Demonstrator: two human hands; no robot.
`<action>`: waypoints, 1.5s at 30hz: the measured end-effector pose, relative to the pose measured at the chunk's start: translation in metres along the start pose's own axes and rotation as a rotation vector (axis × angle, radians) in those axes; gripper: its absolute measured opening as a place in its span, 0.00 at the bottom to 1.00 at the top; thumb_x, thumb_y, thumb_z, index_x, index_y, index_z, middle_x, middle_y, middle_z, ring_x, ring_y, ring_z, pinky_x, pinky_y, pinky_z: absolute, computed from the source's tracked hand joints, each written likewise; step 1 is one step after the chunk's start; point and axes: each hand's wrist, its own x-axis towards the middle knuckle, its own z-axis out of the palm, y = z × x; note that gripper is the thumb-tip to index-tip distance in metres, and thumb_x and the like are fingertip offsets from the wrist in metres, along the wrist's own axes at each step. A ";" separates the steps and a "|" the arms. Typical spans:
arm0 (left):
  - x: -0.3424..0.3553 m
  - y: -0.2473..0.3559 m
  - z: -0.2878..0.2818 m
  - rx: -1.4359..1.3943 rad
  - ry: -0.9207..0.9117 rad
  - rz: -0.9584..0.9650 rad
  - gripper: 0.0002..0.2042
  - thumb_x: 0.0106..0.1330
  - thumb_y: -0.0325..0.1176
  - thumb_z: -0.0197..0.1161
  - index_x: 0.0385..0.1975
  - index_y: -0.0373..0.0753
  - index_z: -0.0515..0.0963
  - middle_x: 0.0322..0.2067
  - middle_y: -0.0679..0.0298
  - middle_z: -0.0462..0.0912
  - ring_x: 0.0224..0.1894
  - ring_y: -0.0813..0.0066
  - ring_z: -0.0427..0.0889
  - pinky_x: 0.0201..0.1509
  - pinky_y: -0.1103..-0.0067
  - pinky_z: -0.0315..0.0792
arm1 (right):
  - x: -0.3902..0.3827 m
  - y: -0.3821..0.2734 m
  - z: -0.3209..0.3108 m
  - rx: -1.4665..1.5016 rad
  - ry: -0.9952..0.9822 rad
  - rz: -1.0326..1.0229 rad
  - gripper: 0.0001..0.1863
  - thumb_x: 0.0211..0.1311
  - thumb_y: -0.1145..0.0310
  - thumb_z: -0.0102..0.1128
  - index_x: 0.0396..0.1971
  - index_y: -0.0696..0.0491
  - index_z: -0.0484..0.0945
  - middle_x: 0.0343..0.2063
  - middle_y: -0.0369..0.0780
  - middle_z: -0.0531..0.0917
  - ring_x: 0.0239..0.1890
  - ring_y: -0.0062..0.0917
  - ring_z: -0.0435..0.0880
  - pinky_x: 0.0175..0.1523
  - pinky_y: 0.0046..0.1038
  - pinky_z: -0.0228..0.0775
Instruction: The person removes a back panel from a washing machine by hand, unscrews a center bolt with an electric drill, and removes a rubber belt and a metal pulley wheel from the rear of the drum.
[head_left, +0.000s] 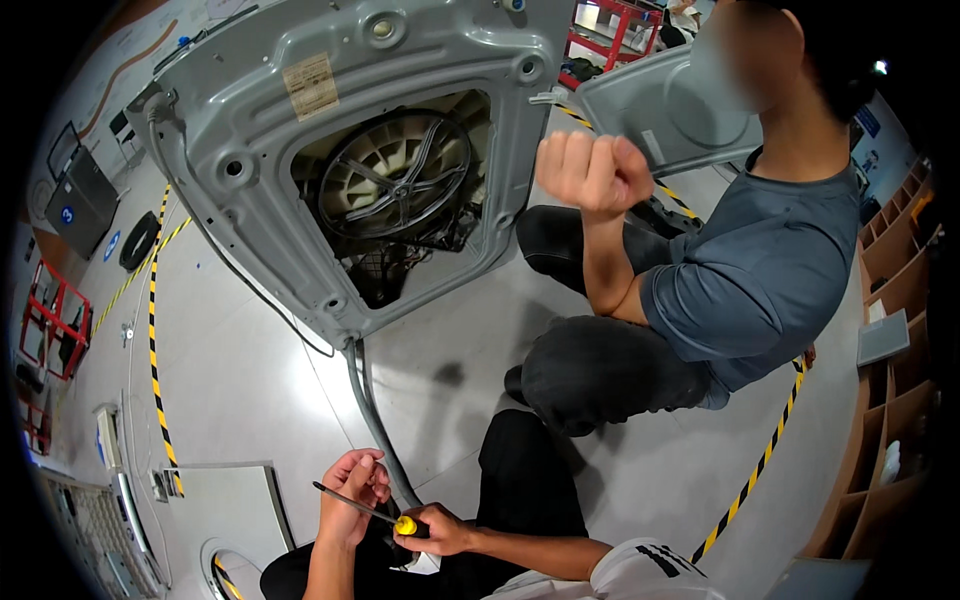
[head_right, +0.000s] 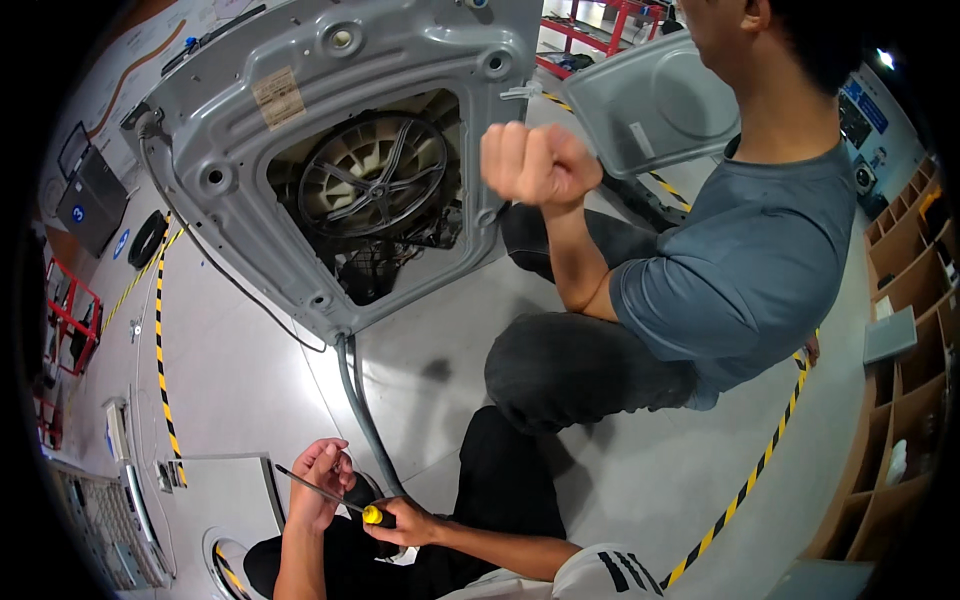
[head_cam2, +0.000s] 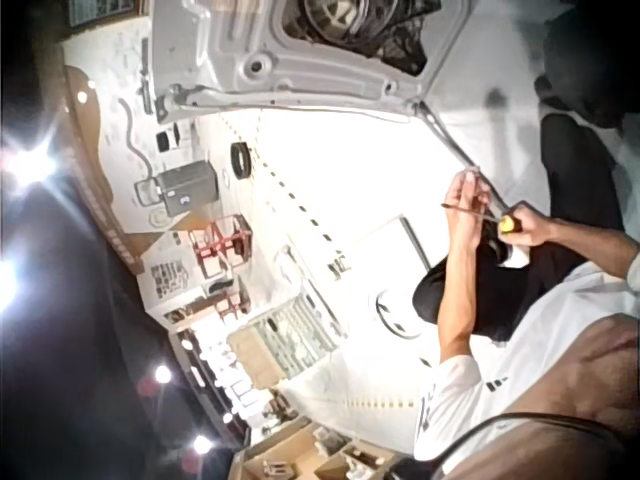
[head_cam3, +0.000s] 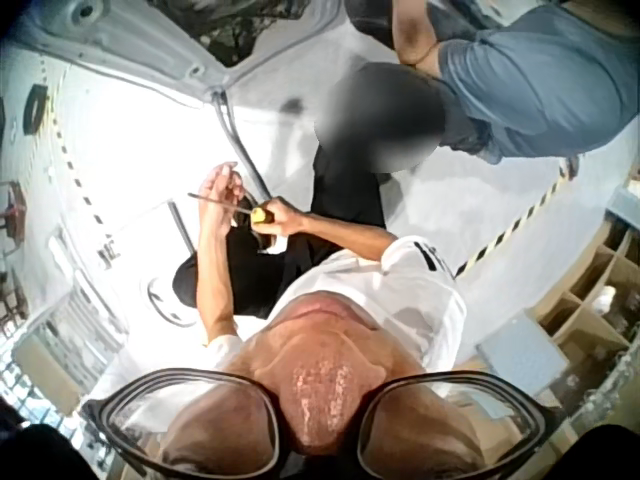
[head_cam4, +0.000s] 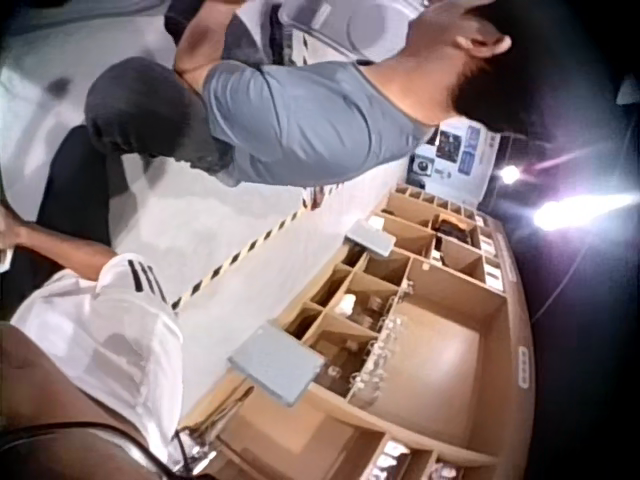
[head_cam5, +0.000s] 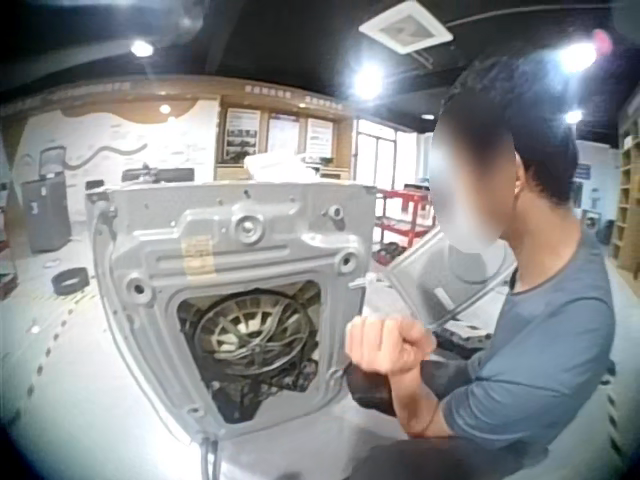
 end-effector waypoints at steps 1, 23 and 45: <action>0.002 0.001 0.002 0.003 -0.013 0.004 0.10 0.65 0.35 0.58 0.37 0.34 0.75 0.22 0.64 0.76 0.21 0.79 0.71 0.26 0.82 0.66 | 0.001 0.000 -0.003 -0.017 0.008 -0.010 0.07 0.53 0.71 0.60 0.27 0.59 0.77 0.24 0.40 0.79 0.27 0.26 0.79 0.35 0.26 0.68; 0.005 0.001 -0.009 -0.063 -0.062 0.037 0.16 0.58 0.19 0.44 0.46 0.29 0.71 0.36 0.55 0.78 0.34 0.72 0.77 0.38 0.80 0.72 | -0.009 0.004 0.004 -0.033 0.021 0.045 0.06 0.53 0.71 0.62 0.27 0.58 0.77 0.22 0.40 0.80 0.25 0.25 0.80 0.33 0.26 0.70; 0.022 0.018 -0.019 -0.278 0.246 0.299 0.13 0.55 0.20 0.45 0.39 0.31 0.71 0.33 0.57 0.77 0.29 0.74 0.73 0.36 0.79 0.70 | -0.034 0.018 -0.049 -0.134 0.314 0.278 0.07 0.53 0.68 0.63 0.27 0.57 0.79 0.21 0.38 0.81 0.24 0.20 0.79 0.33 0.23 0.70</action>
